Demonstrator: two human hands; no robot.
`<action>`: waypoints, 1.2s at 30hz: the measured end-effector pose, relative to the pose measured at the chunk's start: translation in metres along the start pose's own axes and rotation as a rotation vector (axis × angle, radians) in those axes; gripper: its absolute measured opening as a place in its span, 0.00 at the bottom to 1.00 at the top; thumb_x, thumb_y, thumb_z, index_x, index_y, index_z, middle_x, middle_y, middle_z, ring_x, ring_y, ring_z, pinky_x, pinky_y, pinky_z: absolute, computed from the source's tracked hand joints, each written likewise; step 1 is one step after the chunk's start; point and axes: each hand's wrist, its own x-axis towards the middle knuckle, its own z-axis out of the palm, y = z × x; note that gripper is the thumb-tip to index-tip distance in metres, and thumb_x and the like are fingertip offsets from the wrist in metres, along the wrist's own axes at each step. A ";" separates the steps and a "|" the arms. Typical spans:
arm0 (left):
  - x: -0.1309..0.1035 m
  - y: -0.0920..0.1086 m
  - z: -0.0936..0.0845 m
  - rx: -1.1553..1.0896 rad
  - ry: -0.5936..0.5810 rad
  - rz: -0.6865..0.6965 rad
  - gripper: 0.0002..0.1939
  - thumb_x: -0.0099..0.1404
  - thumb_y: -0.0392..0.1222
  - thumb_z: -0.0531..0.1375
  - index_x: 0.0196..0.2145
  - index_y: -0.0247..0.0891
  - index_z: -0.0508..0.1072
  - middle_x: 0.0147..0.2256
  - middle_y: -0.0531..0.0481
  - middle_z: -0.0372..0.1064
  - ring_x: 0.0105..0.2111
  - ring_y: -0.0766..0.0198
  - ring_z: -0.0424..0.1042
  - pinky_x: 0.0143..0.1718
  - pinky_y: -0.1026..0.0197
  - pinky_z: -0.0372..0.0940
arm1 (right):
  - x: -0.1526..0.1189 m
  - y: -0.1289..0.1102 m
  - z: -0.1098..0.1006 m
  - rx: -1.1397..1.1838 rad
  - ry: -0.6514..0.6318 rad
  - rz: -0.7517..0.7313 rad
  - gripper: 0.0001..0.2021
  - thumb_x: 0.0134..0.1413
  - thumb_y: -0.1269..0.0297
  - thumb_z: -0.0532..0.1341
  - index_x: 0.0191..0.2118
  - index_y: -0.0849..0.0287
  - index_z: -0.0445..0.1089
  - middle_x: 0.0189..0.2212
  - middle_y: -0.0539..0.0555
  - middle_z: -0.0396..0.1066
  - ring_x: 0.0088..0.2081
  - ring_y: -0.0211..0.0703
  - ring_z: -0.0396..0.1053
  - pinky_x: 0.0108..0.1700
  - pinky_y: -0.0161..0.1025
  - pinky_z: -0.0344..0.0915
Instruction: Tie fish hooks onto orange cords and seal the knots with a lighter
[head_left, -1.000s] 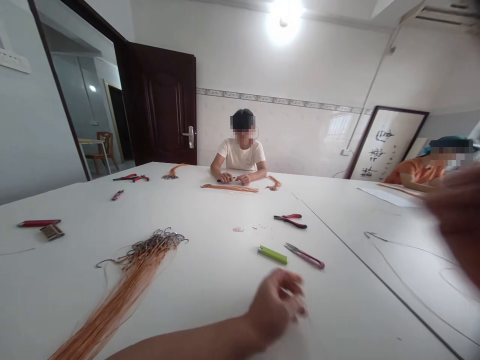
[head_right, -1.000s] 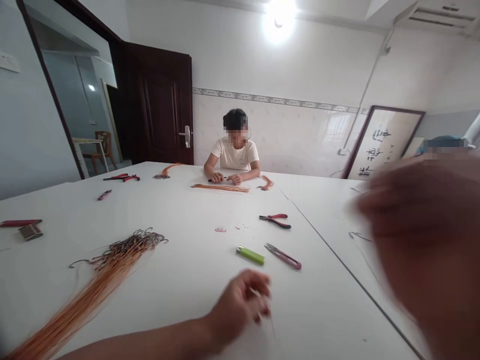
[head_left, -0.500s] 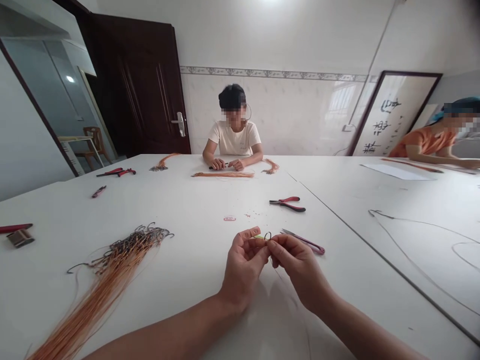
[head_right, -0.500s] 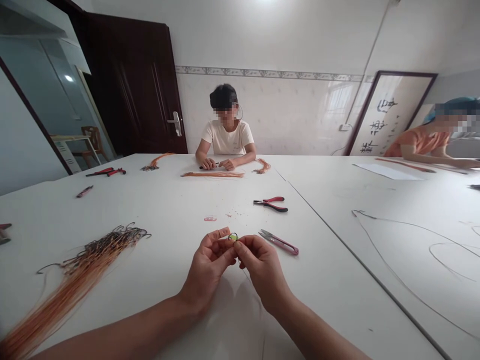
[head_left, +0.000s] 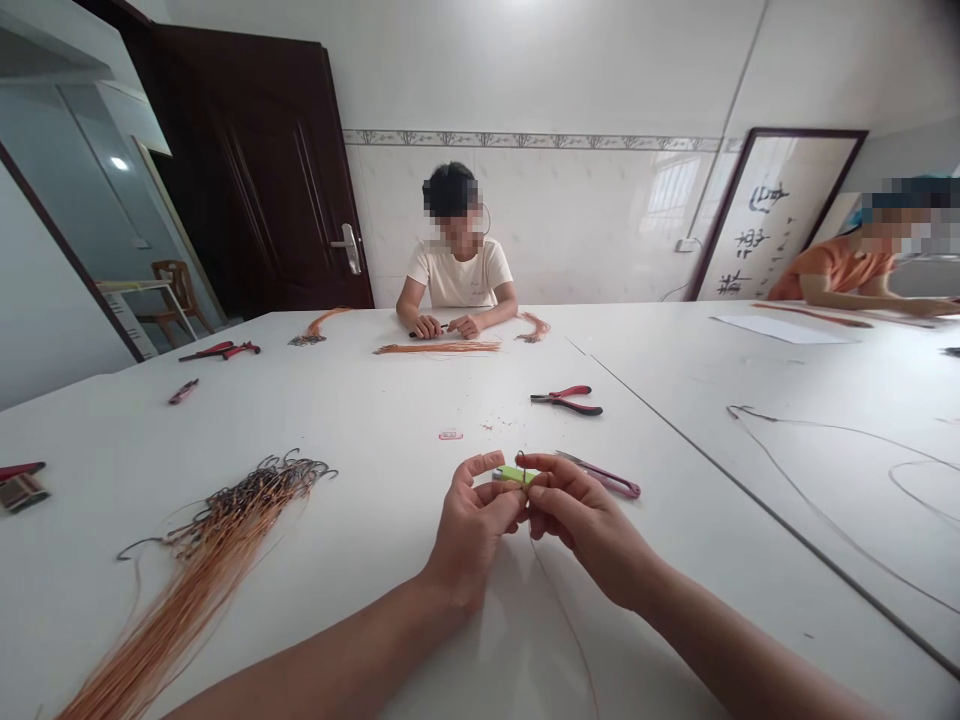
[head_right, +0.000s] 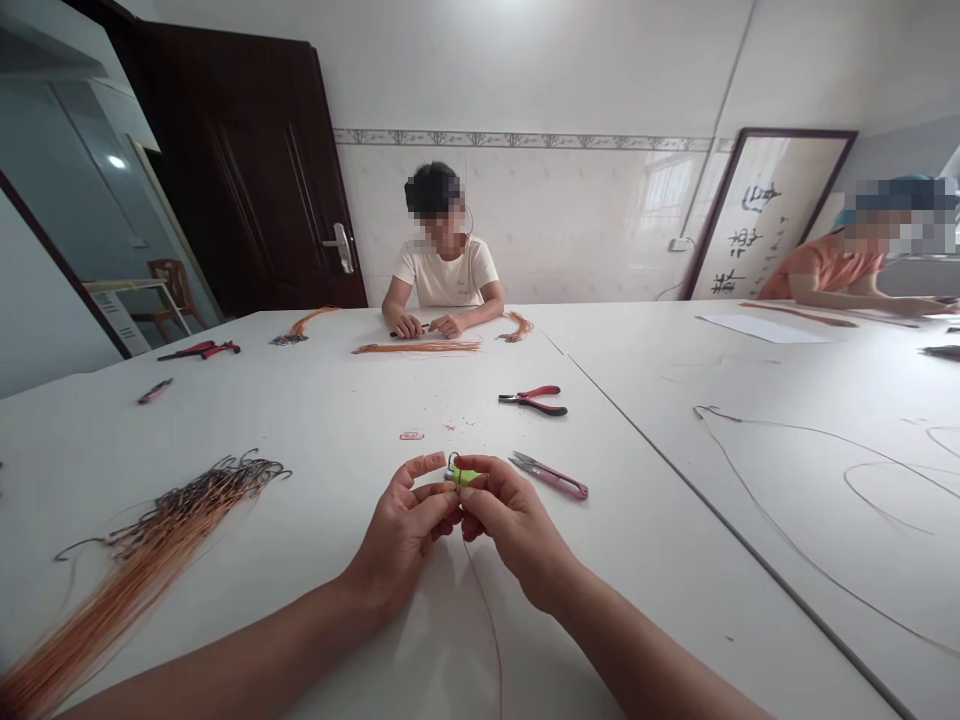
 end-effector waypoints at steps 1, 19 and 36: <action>0.000 0.000 -0.001 -0.011 -0.017 -0.015 0.18 0.56 0.34 0.54 0.44 0.40 0.56 0.25 0.54 0.65 0.24 0.69 0.64 0.33 0.61 0.58 | 0.000 0.000 -0.001 0.001 -0.022 0.006 0.11 0.50 0.64 0.56 0.41 0.56 0.64 0.26 0.48 0.64 0.27 0.33 0.62 0.32 0.35 0.60; 0.002 0.001 -0.001 -0.165 -0.129 -0.057 0.15 0.57 0.36 0.57 0.42 0.41 0.59 0.27 0.54 0.63 0.26 0.70 0.63 0.35 0.60 0.58 | 0.005 0.008 -0.005 0.020 -0.020 -0.032 0.11 0.50 0.56 0.57 0.31 0.59 0.64 0.23 0.47 0.61 0.24 0.31 0.58 0.29 0.32 0.56; 0.005 -0.002 -0.002 -0.228 -0.127 -0.115 0.16 0.56 0.36 0.58 0.42 0.40 0.59 0.26 0.53 0.64 0.25 0.69 0.63 0.34 0.60 0.57 | 0.003 0.008 -0.002 -0.062 0.033 -0.085 0.11 0.52 0.56 0.53 0.30 0.59 0.60 0.23 0.48 0.61 0.24 0.32 0.59 0.29 0.34 0.58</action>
